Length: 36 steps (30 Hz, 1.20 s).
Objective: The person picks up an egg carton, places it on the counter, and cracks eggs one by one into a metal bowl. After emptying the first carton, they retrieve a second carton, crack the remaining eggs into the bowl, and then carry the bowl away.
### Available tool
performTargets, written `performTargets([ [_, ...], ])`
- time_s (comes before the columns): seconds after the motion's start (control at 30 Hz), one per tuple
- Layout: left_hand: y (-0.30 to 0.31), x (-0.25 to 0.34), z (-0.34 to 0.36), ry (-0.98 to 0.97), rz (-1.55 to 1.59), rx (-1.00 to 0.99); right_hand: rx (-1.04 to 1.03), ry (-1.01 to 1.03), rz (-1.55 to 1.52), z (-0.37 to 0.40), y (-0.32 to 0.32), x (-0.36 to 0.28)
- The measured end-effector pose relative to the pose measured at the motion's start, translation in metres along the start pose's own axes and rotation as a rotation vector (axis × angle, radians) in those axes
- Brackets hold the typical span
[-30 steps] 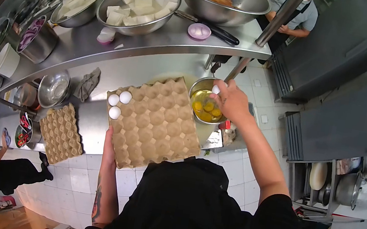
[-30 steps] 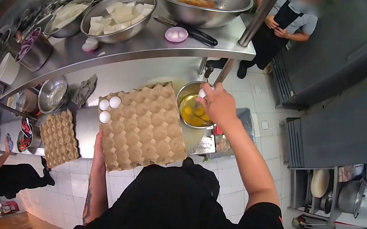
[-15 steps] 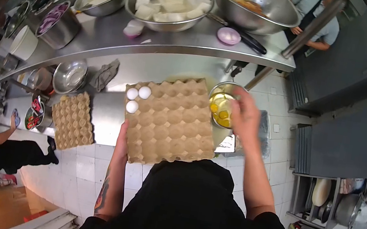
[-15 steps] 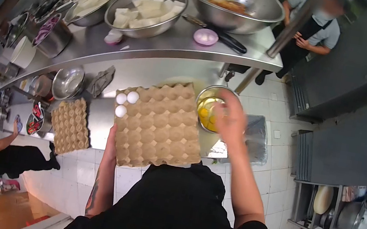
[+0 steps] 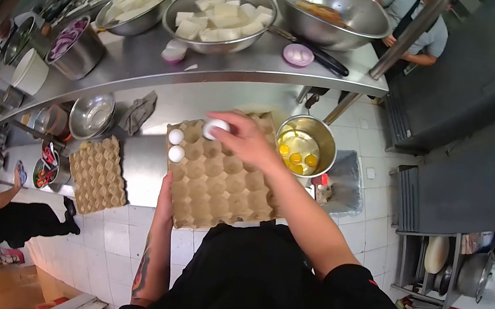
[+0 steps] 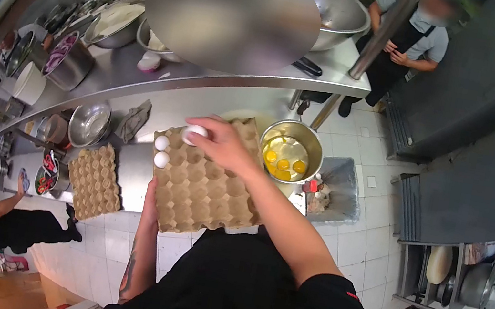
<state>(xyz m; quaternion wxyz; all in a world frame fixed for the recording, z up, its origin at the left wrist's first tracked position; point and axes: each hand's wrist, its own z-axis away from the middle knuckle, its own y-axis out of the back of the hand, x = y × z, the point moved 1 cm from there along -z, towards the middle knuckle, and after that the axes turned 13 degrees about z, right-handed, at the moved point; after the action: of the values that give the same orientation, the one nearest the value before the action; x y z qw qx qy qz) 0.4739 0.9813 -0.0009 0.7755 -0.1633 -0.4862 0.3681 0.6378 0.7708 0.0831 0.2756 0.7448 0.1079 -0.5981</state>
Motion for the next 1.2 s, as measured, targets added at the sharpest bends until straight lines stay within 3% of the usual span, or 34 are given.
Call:
performTargets([
  [0.07,-0.008,0.002,0.002,-0.005,-0.007,-0.042,0.031,-0.108,-0.312,0.047,0.054,0.007],
  [0.13,-0.015,0.005,0.007,-0.012,-0.016,-0.062,0.358,-0.065,-0.338,0.093,0.099,0.025],
  [0.2,-0.016,0.005,0.008,-0.01,-0.034,-0.042,0.663,-0.223,-0.497,0.12,0.145,0.057],
  [0.27,-0.014,0.006,0.008,-0.009,-0.056,-0.018,0.917,-0.249,-0.428,0.122,0.179,0.076],
  [0.37,-0.015,0.005,0.008,-0.011,-0.061,0.015,1.108,-0.203,-0.411,0.103,0.205,0.114],
  [0.4,-0.02,0.006,0.011,-0.03,-0.082,0.021,0.966,-0.267,-0.324,0.098,0.207,0.117],
  [0.53,-0.022,0.008,0.011,-0.055,-0.096,0.037,0.867,-0.269,-0.573,0.105,0.207,0.081],
  [0.7,-0.011,0.003,0.005,-0.04,-0.029,-0.021,0.612,-0.18,-0.5,0.127,0.19,0.062],
  [0.77,-0.01,0.003,0.004,-0.045,-0.025,-0.034,0.541,-0.206,-0.135,0.126,0.183,0.064],
  [0.9,-0.009,0.003,0.004,-0.045,-0.029,-0.023,0.468,-0.285,0.1,0.126,0.175,0.059],
  [1.0,-0.014,0.005,0.009,-0.035,-0.027,-0.033,0.443,-0.232,0.263,0.123,0.172,0.063],
  [1.07,-0.018,0.007,0.01,-0.027,-0.031,-0.024,0.424,-0.155,0.605,0.121,0.171,0.059],
  [1.2,-0.011,0.004,0.006,-0.032,-0.04,-0.004,0.372,-0.113,0.883,0.116,0.16,0.036],
])
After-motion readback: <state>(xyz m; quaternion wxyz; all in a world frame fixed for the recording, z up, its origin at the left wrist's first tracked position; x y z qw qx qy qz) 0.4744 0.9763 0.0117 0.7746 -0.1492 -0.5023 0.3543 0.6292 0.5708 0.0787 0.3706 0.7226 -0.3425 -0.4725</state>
